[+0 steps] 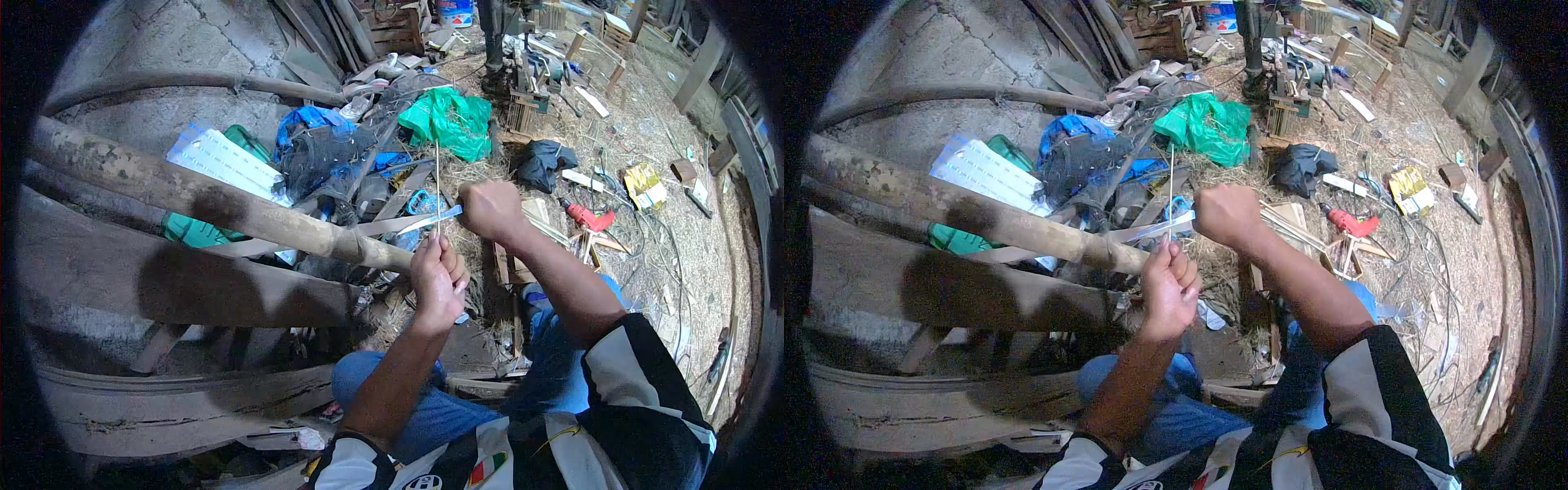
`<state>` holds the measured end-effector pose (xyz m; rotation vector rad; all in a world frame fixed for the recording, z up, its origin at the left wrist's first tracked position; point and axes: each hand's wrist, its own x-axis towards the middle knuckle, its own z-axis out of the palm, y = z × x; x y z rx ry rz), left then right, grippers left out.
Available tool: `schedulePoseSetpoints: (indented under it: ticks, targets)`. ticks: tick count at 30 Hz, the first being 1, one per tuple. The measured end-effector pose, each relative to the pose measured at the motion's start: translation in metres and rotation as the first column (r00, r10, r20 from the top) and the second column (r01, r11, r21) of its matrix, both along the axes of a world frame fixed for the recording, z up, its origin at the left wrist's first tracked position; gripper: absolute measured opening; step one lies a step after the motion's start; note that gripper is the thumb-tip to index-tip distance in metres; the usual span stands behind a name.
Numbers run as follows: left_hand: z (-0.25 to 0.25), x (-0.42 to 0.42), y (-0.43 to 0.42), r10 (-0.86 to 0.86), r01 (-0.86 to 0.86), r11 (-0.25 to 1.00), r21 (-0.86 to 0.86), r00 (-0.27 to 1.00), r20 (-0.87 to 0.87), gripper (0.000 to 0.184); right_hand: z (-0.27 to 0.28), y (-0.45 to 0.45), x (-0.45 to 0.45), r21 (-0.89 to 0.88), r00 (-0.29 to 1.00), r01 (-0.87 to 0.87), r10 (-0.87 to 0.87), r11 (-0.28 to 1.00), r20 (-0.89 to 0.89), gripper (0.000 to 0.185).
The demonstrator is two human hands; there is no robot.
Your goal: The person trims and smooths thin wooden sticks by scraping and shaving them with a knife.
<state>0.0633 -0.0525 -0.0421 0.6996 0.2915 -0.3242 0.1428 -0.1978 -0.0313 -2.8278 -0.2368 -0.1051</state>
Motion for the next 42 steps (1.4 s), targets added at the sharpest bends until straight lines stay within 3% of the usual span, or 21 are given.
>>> schedulePoseSetpoints:
  ticks: [3,5,7,9,10,17,18,23,25,28,32,35,37,39,42]
  targets:
    - [-0.004,0.000,0.003,0.002,-0.002,0.997,-0.077,1.000,0.001,0.028,-0.012,-0.013,0.015,-0.008,1.000,-0.007,0.007,1.000,0.024,0.020]
    - [-0.007,-0.012,0.003,-0.026,0.024,0.999,-0.039,0.999,-0.045,0.028,-0.019,-0.044,0.039,-0.005,0.959,0.280,-0.279,0.960,0.054,0.021]
    - [-0.011,-0.016,0.005,-0.049,0.048,0.999,-0.008,0.995,-0.088,0.028,-0.018,-0.049,0.039,-0.027,0.960,0.277,-0.275,0.961,0.061,0.021]
    - [-0.013,-0.015,0.006,-0.085,0.084,0.995,-0.056,0.996,-0.014,0.026,-0.011,-0.048,0.033,-0.054,0.958,0.280,-0.275,0.959,0.074,0.020]
    - [-0.012,-0.017,0.007,-0.104,0.104,0.994,0.035,0.995,-0.005,0.028,-0.007,-0.046,0.030,-0.038,0.965,0.254,-0.251,0.966,0.075,0.020]
    - [-0.003,-0.009,0.006,-0.190,0.173,0.951,0.255,0.981,0.043,0.033,0.000,-0.044,0.021,0.003,0.966,0.214,-0.212,0.977,0.146,0.018]
    - [-0.003,-0.009,0.006,-0.167,0.140,0.938,0.317,0.984,0.059,0.035,0.005,-0.044,0.020,-0.023,0.976,0.210,-0.208,0.978,0.067,0.018]
    - [0.000,-0.009,-0.003,-0.111,0.056,0.922,0.383,0.986,0.125,0.034,0.008,-0.043,0.014,-0.010,0.981,0.191,-0.190,0.982,0.030,0.018]
    - [0.000,-0.011,-0.005,-0.109,0.017,0.884,0.467,0.979,0.171,0.036,0.000,-0.043,0.015,0.144,0.987,0.157,-0.161,0.977,0.015,0.021]
    - [-0.001,-0.013,-0.004,-0.128,0.017,0.876,0.482,0.972,0.198,0.036,0.009,-0.039,0.005,0.120,0.986,0.164,-0.166,0.979,0.006,0.021]
    - [0.006,-0.020,-0.010,-0.168,0.093,0.872,0.480,0.979,0.116,0.036,0.006,-0.040,0.006,0.038,0.985,0.138,-0.142,0.990,0.101,0.019]
    - [0.008,-0.027,-0.012,-0.226,0.170,0.907,0.384,0.969,0.103,0.036,0.005,-0.047,0.013,0.006,0.981,0.140,-0.140,0.990,0.135,0.019]
    - [0.012,-0.029,-0.011,-0.196,0.190,0.961,0.204,0.981,0.012,0.037,-0.007,-0.060,0.028,-0.021,0.982,0.147,-0.144,0.989,0.121,0.020]
    - [0.019,-0.038,-0.005,-0.232,0.223,0.961,0.164,0.972,0.040,0.037,-0.039,-0.090,0.055,-0.005,0.889,0.449,-0.446,0.894,0.100,0.021]
    - [0.017,-0.038,0.005,-0.244,0.231,0.958,0.170,0.968,0.056,0.036,-0.024,-0.124,0.057,0.139,0.879,0.476,-0.476,0.869,-0.035,0.027]
